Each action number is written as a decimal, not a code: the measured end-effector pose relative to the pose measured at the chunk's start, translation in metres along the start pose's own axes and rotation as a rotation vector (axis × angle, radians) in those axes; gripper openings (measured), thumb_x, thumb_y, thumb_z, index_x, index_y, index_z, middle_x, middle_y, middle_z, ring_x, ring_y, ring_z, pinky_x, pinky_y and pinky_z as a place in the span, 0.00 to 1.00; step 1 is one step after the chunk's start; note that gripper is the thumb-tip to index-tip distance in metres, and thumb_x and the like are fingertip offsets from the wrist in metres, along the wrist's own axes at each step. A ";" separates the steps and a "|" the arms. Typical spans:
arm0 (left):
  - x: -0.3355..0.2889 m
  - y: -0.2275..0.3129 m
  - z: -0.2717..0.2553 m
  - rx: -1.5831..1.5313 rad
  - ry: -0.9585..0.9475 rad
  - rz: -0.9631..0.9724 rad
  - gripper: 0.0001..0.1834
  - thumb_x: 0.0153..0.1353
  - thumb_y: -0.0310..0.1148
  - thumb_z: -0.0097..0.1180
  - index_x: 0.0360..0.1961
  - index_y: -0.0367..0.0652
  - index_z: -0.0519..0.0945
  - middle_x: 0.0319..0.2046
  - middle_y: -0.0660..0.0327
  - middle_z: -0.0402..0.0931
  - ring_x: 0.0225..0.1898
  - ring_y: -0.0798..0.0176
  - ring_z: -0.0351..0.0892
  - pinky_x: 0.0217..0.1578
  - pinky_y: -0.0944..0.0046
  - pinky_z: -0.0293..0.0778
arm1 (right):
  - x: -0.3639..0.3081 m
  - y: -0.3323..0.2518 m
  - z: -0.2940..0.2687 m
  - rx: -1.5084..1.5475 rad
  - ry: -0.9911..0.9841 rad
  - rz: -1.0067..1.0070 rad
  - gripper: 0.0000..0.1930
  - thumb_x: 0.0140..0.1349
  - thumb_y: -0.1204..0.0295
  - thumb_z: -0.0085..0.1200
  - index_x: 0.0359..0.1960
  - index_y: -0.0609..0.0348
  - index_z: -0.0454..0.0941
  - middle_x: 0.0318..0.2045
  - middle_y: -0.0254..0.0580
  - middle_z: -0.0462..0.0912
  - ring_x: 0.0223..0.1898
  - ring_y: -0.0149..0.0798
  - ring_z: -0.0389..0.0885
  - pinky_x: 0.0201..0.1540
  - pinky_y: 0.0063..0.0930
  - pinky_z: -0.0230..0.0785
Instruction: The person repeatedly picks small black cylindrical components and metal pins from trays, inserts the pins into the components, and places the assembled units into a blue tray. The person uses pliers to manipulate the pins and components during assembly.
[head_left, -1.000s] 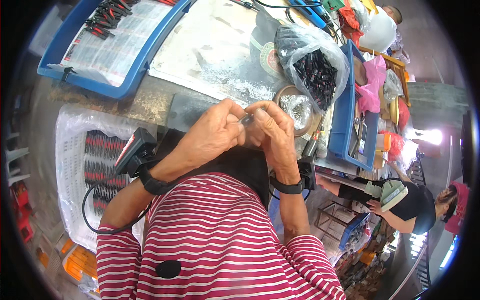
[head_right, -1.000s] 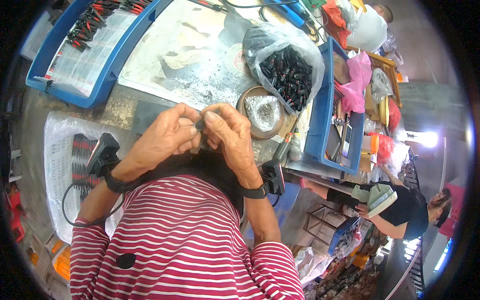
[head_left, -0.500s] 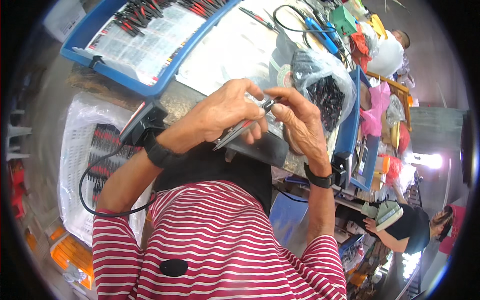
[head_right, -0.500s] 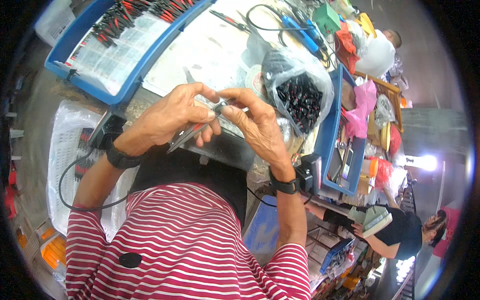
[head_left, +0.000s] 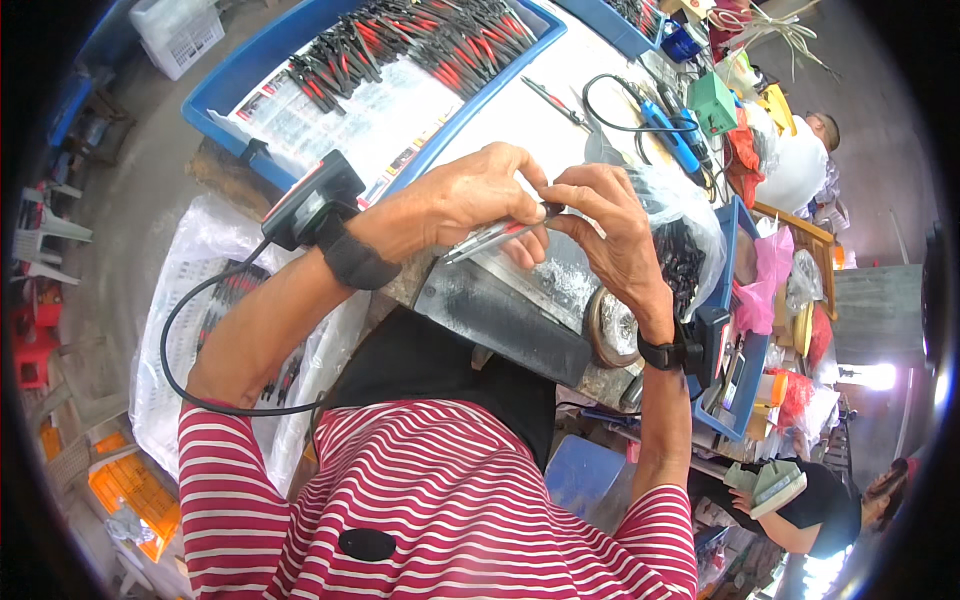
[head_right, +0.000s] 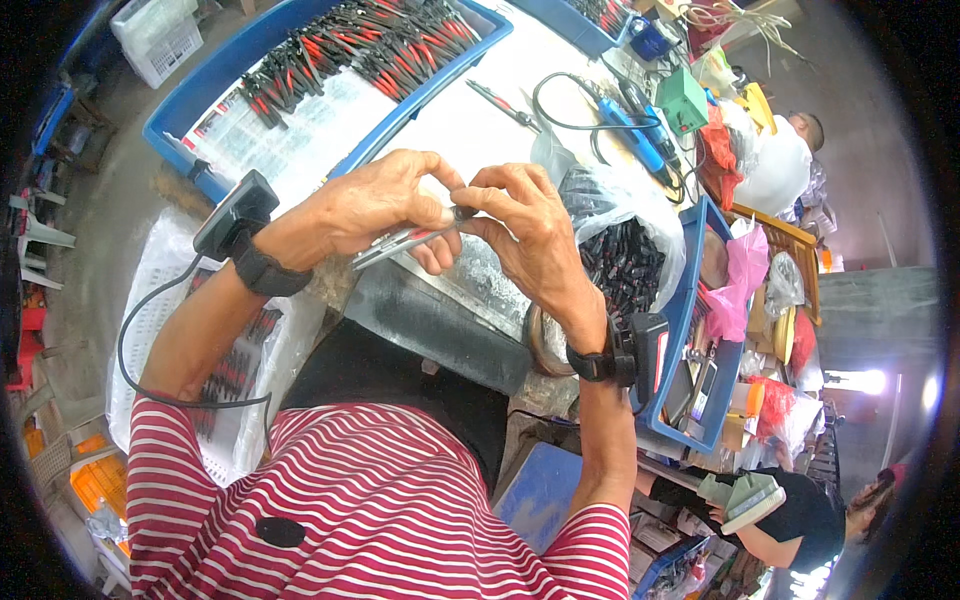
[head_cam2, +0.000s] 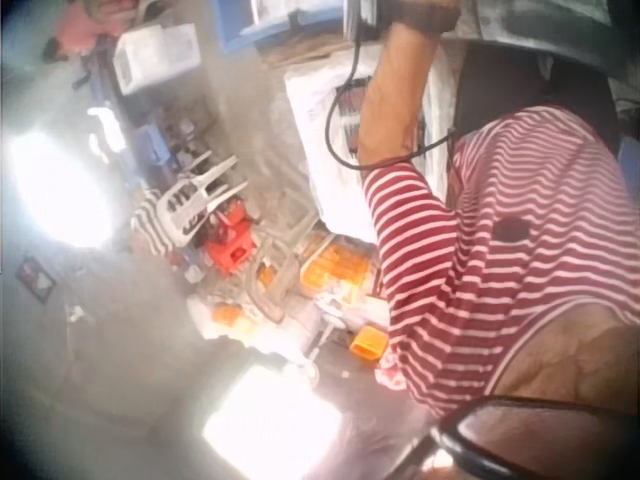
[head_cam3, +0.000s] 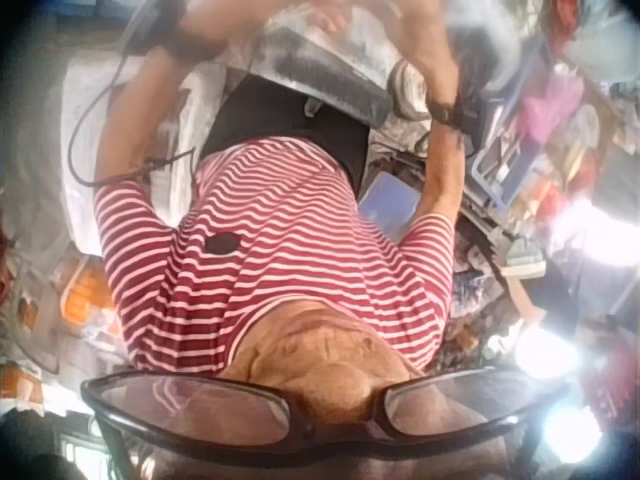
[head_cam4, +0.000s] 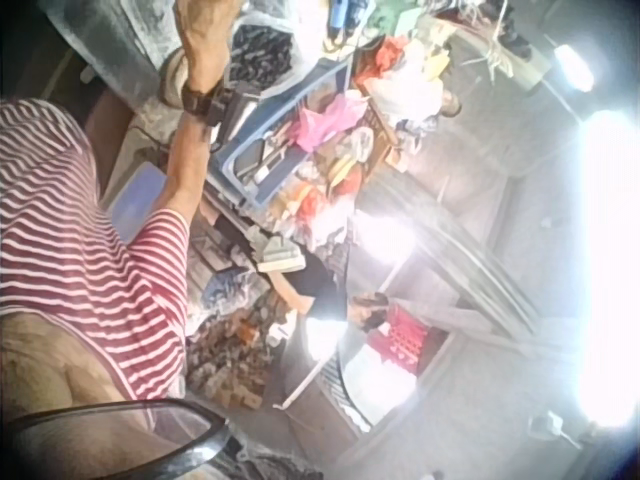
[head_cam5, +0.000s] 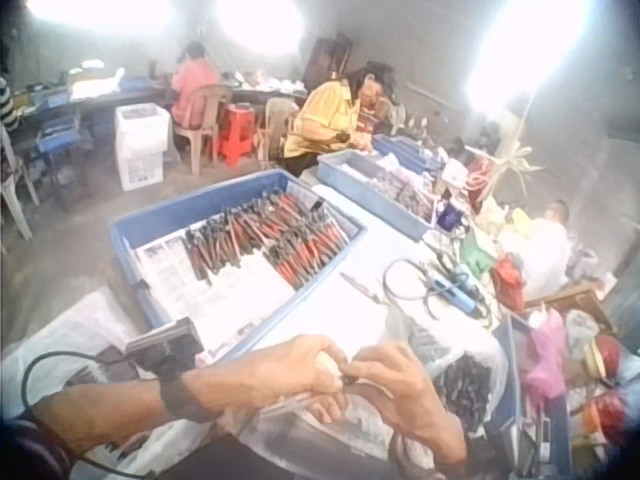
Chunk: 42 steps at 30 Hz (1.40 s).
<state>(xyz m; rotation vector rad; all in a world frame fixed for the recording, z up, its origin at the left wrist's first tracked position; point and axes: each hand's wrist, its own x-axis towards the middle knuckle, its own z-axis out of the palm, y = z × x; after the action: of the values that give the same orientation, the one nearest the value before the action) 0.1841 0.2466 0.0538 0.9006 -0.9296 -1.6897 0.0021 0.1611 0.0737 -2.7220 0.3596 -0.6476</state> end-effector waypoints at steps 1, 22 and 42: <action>0.002 0.001 -0.002 0.008 0.002 0.003 0.28 0.57 0.29 0.53 0.53 0.24 0.57 0.29 0.41 0.76 0.28 0.56 0.82 0.29 0.63 0.81 | 0.002 0.003 0.001 -0.021 0.002 -0.017 0.17 0.44 0.78 0.62 0.40 0.57 0.80 0.36 0.38 0.77 0.42 0.43 0.72 0.44 0.34 0.66; 0.081 0.021 -0.044 0.921 0.366 0.316 0.16 0.54 0.26 0.48 0.43 0.26 0.73 0.33 0.51 0.77 0.35 0.64 0.79 0.36 0.66 0.74 | 0.022 0.087 0.001 -0.123 0.064 0.093 0.07 0.49 0.77 0.58 0.31 0.60 0.77 0.28 0.40 0.75 0.33 0.45 0.76 0.36 0.35 0.68; 0.095 0.055 -0.092 0.714 0.645 0.413 0.13 0.54 0.22 0.43 0.39 0.30 0.76 0.30 0.58 0.77 0.28 0.71 0.76 0.28 0.73 0.74 | 0.017 0.151 0.017 -0.206 0.138 0.444 0.06 0.52 0.74 0.55 0.30 0.63 0.80 0.30 0.47 0.76 0.33 0.51 0.77 0.37 0.40 0.67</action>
<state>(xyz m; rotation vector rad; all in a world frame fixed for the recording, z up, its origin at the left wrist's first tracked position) 0.2621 0.1270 0.0490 1.4790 -1.1629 -0.6187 -0.0003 0.0216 0.0113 -2.6478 1.0800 -0.6988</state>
